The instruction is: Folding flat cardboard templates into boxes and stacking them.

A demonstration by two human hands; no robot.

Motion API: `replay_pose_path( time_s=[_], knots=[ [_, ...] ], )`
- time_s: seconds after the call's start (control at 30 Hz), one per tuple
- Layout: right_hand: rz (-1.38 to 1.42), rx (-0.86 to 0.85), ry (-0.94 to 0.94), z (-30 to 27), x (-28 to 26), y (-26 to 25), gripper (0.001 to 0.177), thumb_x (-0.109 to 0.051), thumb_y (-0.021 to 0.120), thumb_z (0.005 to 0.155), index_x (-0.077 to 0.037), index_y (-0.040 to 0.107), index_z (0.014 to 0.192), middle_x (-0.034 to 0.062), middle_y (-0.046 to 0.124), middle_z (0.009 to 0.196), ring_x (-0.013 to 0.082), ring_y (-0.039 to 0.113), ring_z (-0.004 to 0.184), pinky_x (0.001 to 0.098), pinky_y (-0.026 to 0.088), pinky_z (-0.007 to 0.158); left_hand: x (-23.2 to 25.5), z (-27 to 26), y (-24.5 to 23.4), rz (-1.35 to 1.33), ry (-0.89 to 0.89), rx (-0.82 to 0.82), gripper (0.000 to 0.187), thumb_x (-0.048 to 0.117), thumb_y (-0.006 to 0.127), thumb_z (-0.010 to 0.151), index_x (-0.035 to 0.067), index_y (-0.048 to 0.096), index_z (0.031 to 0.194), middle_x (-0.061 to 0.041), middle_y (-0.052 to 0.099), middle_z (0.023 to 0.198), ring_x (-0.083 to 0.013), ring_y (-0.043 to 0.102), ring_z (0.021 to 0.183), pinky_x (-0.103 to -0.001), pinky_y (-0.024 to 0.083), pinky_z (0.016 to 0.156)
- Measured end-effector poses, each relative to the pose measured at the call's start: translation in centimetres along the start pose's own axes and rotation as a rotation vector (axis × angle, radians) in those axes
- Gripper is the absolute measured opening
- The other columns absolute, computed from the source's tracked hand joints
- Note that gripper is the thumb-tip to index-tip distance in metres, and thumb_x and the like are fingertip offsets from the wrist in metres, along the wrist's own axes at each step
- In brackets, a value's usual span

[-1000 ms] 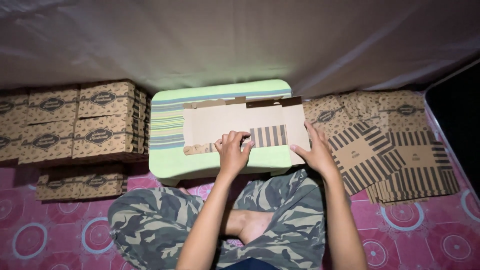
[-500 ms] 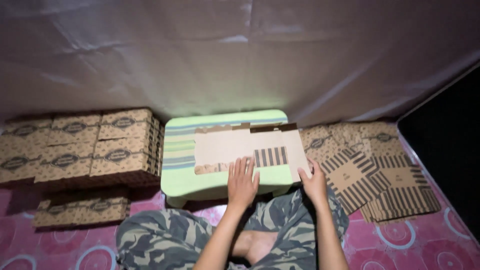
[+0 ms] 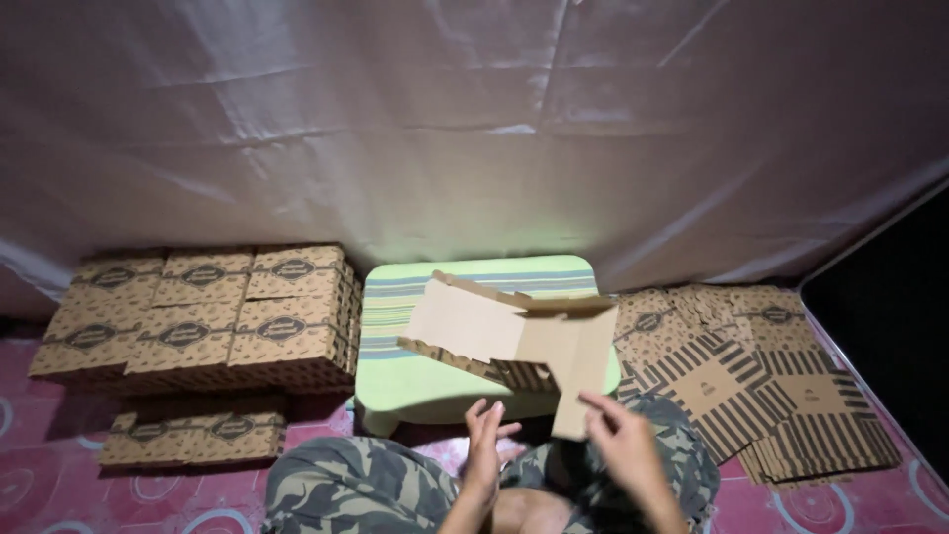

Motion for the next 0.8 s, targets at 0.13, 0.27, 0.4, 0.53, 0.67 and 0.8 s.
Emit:
replay_pose_path(
  time_s=[0.13, 0.27, 0.4, 0.53, 0.67, 0.8],
  knots=[
    [-0.141, -0.201, -0.206, -4.6, -0.2, 6.6, 0.050, -0.012, 0.069, 0.077, -0.029, 0.071, 0.124, -0.0008, 0.086, 0.088, 0.0156, 0.073, 0.058, 0.0304, 0.059, 0.056, 3.6, -1.9, 0.6, 0.032, -0.061, 0.078, 0.104, 0.035, 0.072, 0.078, 0.018, 0.006, 0.157, -0.018, 0.054, 0.138, -0.0315, 0.065, 0.112, -0.043, 0.059, 0.075],
    [-0.387, -0.365, -0.424, -9.6, -0.9, 11.4, 0.053, -0.018, 0.068, 0.083, -0.025, 0.060, 0.135, 0.0143, 0.077, 0.082, 0.0348, 0.073, 0.064, 0.0444, 0.058, 0.060, 4.2, -1.7, -1.1, 0.365, 0.093, 0.153, 0.112, 0.007, 0.075, 0.078, 0.009, -0.008, 0.153, -0.027, 0.051, 0.136, -0.0336, 0.064, 0.118, -0.040, 0.058, 0.098],
    [-0.331, -0.432, -0.510, -9.5, -0.4, 12.3, 0.055, -0.011, 0.067, 0.082, -0.014, 0.057, 0.137, 0.0166, 0.076, 0.085, 0.0368, 0.073, 0.067, 0.0467, 0.056, 0.061, 6.5, -4.2, -1.0, 0.431, 0.020, 0.233, 0.140, 0.030, 0.086, 0.070, 0.006, -0.021, 0.155, -0.034, 0.032, 0.150, -0.0400, 0.058, 0.128, -0.041, 0.058, 0.097],
    [-0.366, -0.458, -0.610, -11.1, -0.2, 13.9, 0.026, -0.018, 0.064, 0.089, -0.006, 0.061, 0.112, 0.0138, 0.074, 0.082, 0.0375, 0.070, 0.070, 0.0457, 0.054, 0.065, 2.6, -1.7, -2.8, 0.685, 0.230, 0.184, 0.122, 0.017, 0.077, 0.076, 0.004, -0.014, 0.156, -0.024, 0.044, 0.146, -0.0372, 0.060, 0.123, -0.043, 0.054, 0.100],
    [-0.263, -0.441, -0.581, -11.8, -2.1, 12.1, 0.032, -0.017, 0.067, 0.086, -0.007, 0.064, 0.117, 0.0151, 0.075, 0.088, 0.0365, 0.071, 0.067, 0.0444, 0.055, 0.060, 3.3, -2.0, -3.1, 0.800, 0.466, 0.111, 0.084, 0.003, 0.050, 0.083, 0.008, 0.016, 0.160, -0.026, 0.036, 0.158, -0.0408, 0.044, 0.140, -0.043, 0.039, 0.112],
    [0.001, -0.150, -0.307, -8.7, -2.3, 7.7, 0.027, -0.014, 0.069, 0.085, -0.005, 0.074, 0.110, 0.0074, 0.078, 0.096, 0.0176, 0.069, 0.057, 0.0286, 0.057, 0.054, 6.2, -2.6, -3.7, 0.726, 0.492, 0.024, 0.063, 0.000, 0.040, 0.089, 0.000, 0.036, 0.152, -0.027, 0.054, 0.143, -0.0395, 0.057, 0.127, -0.044, 0.046, 0.107]
  ],
)
Point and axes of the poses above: each hand's wrist, its own z-axis towards the middle knuckle, its own y-axis out of the palm, x = y × z, the point moved 6 cm from there along z, towards the middle knuckle
